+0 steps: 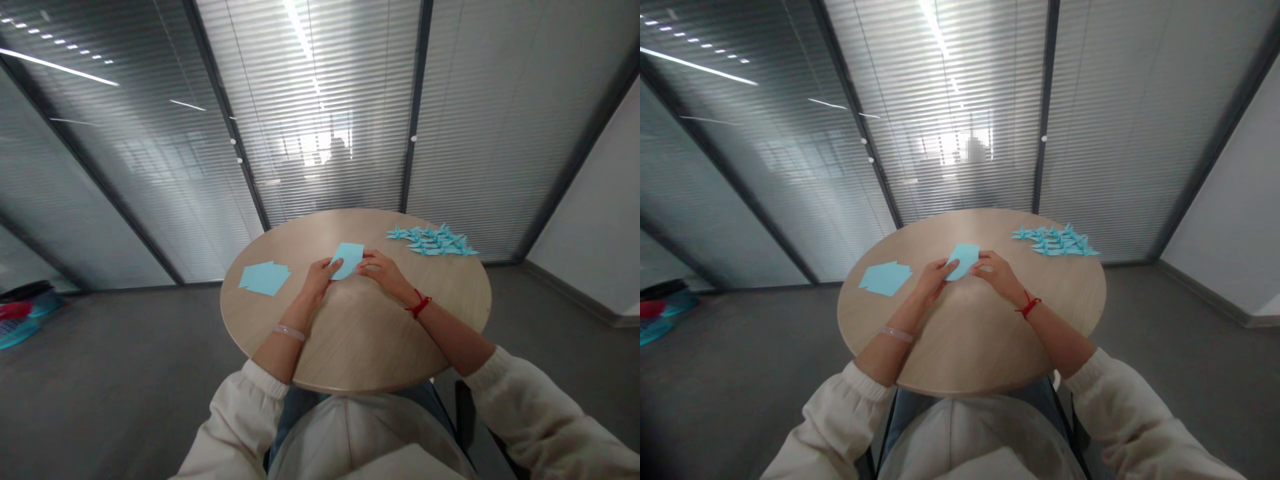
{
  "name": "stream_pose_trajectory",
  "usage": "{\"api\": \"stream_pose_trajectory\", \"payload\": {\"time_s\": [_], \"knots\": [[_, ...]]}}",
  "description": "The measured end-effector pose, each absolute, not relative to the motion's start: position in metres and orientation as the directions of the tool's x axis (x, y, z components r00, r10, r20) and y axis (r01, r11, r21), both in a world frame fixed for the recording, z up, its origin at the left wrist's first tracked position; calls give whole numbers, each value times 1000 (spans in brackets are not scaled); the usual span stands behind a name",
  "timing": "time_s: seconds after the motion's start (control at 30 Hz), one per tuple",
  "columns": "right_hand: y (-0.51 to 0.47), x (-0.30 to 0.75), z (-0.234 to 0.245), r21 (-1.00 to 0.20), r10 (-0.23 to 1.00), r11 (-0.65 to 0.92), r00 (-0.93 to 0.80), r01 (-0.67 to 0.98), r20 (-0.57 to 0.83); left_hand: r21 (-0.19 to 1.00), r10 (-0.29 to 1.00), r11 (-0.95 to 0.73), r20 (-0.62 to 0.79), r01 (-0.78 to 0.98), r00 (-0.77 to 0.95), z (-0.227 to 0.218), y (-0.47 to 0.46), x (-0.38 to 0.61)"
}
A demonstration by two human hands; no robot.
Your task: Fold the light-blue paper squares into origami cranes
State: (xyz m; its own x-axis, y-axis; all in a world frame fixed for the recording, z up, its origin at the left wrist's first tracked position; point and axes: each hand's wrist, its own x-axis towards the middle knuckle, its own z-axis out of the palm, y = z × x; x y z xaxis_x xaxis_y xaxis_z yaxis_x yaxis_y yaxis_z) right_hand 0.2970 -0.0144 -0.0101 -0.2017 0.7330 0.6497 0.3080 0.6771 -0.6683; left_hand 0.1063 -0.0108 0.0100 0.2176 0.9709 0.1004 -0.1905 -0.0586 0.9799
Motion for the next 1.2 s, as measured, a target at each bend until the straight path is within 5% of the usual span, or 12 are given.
{"api": "stream_pose_trajectory", "payload": {"time_s": [0.23,0.67,1.2], "knots": [[-11,296,-12,-824,857,512,-77,243,510,974,932,-14,94,-224,349,11,-16,110],[-11,294,-14,-840,874,480,-54,251,483,995,932,-19,52,-94,360,10,-18,114],[-9,295,-17,-905,907,420,-82,70,414,996,922,-81,83,-21,379,9,-17,113]]}}
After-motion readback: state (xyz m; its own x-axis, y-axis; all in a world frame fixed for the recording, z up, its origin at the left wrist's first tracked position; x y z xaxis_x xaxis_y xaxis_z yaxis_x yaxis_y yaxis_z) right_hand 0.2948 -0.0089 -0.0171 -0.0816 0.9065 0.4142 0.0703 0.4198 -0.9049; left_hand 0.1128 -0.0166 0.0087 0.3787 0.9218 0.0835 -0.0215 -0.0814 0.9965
